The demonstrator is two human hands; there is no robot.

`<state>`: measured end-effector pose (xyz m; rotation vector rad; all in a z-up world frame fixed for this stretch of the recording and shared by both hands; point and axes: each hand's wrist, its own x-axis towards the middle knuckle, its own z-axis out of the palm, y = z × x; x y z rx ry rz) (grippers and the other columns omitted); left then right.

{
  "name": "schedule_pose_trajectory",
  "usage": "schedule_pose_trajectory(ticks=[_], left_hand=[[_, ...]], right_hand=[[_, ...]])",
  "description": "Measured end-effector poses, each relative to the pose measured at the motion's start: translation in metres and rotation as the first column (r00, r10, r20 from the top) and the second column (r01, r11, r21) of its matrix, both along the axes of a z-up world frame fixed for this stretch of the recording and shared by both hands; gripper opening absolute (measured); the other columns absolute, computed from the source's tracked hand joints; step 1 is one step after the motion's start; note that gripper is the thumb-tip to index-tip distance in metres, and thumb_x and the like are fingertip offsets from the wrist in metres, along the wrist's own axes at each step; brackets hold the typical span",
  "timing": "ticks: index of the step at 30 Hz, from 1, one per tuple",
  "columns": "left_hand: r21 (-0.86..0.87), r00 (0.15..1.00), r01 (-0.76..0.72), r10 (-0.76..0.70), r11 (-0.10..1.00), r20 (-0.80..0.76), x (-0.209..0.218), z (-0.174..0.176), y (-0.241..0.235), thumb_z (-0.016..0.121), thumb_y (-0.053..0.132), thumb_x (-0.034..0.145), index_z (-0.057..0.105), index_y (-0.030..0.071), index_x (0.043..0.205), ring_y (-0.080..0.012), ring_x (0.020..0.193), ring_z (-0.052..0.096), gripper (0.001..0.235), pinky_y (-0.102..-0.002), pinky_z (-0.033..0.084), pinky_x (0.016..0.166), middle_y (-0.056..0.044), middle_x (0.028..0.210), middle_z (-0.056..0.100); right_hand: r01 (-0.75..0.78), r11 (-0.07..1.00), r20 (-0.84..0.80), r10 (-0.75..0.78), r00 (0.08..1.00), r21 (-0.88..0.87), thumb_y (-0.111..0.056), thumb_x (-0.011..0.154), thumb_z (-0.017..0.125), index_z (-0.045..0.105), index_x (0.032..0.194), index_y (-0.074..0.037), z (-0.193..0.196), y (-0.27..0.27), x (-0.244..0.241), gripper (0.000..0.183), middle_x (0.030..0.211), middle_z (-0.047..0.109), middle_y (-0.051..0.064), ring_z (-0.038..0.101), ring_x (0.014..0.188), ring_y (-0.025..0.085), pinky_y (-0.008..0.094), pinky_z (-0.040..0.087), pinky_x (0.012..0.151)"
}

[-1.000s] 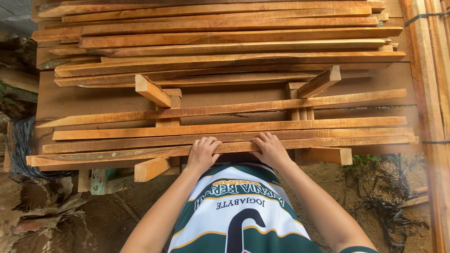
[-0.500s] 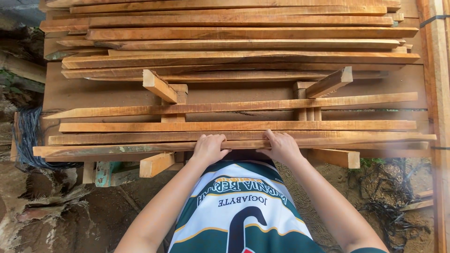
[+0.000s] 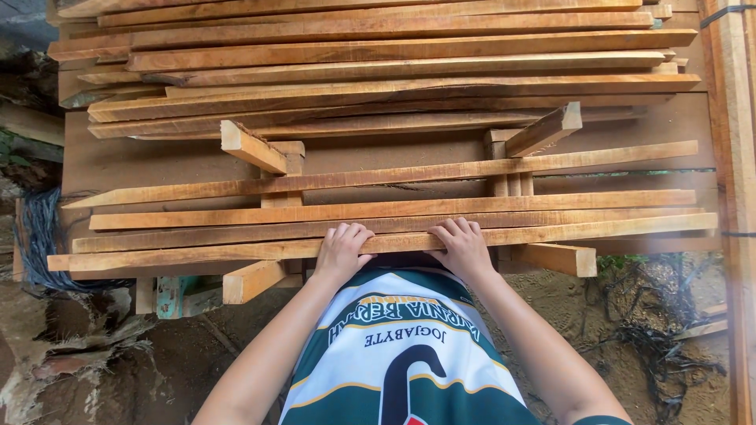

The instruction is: The person arranges thin wooden planks on a wooden workbench. They pick up planks from a pile and place them into a stack, aligning them by hand. The camera moves frequently, showing the repetitive stacking process from an overhead perspective.

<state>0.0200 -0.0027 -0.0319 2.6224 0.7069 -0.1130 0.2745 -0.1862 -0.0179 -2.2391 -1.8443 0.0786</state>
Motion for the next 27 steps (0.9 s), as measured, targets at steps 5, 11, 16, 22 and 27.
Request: schedule_pose_trajectory(ticks=[5,11,16,22,27], left_hand=[[-0.033,1.000,0.002,-0.002,0.999,0.001,0.000,0.014,-0.001,0.077,0.042,0.081,0.064,0.026,0.122,-0.0146,0.116,0.054,0.046,-0.034,0.043,0.094,0.009,0.116,0.058],[0.103,0.999,0.032,-0.032,0.994,-0.006,0.002,-0.005,-0.001,0.076,0.044,0.079,0.063,0.028,0.118,-0.0123,0.112,0.054,0.044,-0.033,0.044,0.091,0.011,0.111,0.055],[0.198,0.995,0.044,-0.061,0.979,0.079,0.002,0.002,0.000,0.075,0.043,0.079,0.059,0.027,0.121,-0.0116,0.112,0.055,0.047,-0.033,0.043,0.088,0.009,0.114,0.055],[0.087,0.997,-0.002,-0.005,0.996,0.081,0.013,0.021,0.020,0.075,0.042,0.083,0.065,0.027,0.122,-0.0143,0.124,0.052,0.043,-0.036,0.041,0.101,0.008,0.120,0.058],[0.026,0.999,-0.034,0.033,0.999,0.005,0.018,0.014,0.033,0.080,0.046,0.078,0.059,0.022,0.138,-0.0204,0.132,0.050,0.067,-0.041,0.039,0.108,0.001,0.131,0.059]], right_hand=[[-0.034,0.999,-0.021,0.034,0.999,0.006,-0.041,0.059,0.088,0.068,0.107,-0.025,0.005,-0.001,0.004,0.055,0.107,0.065,-0.006,0.060,0.105,0.016,0.032,0.045,0.089],[0.002,1.000,0.004,-0.002,1.000,-0.011,-0.043,0.060,0.087,0.067,0.109,-0.027,-0.001,-0.001,0.002,0.056,0.108,0.063,-0.008,0.058,0.105,0.015,0.033,0.043,0.091],[-0.008,0.999,0.009,0.008,1.000,0.039,-0.042,0.064,0.087,0.066,0.113,-0.026,0.001,-0.001,0.004,0.055,0.107,0.063,-0.007,0.060,0.105,0.015,0.032,0.043,0.091],[-0.051,0.996,-0.107,0.060,0.993,0.078,-0.050,0.083,0.077,0.073,0.106,-0.025,0.031,0.026,0.023,0.034,0.111,0.066,-0.006,0.061,0.105,0.018,0.034,0.046,0.091],[-0.017,1.000,-0.163,0.020,0.986,0.023,-0.057,0.079,0.080,0.069,0.120,-0.021,0.039,0.044,0.023,0.056,0.114,0.065,-0.001,0.061,0.111,0.021,0.037,0.046,0.095]])
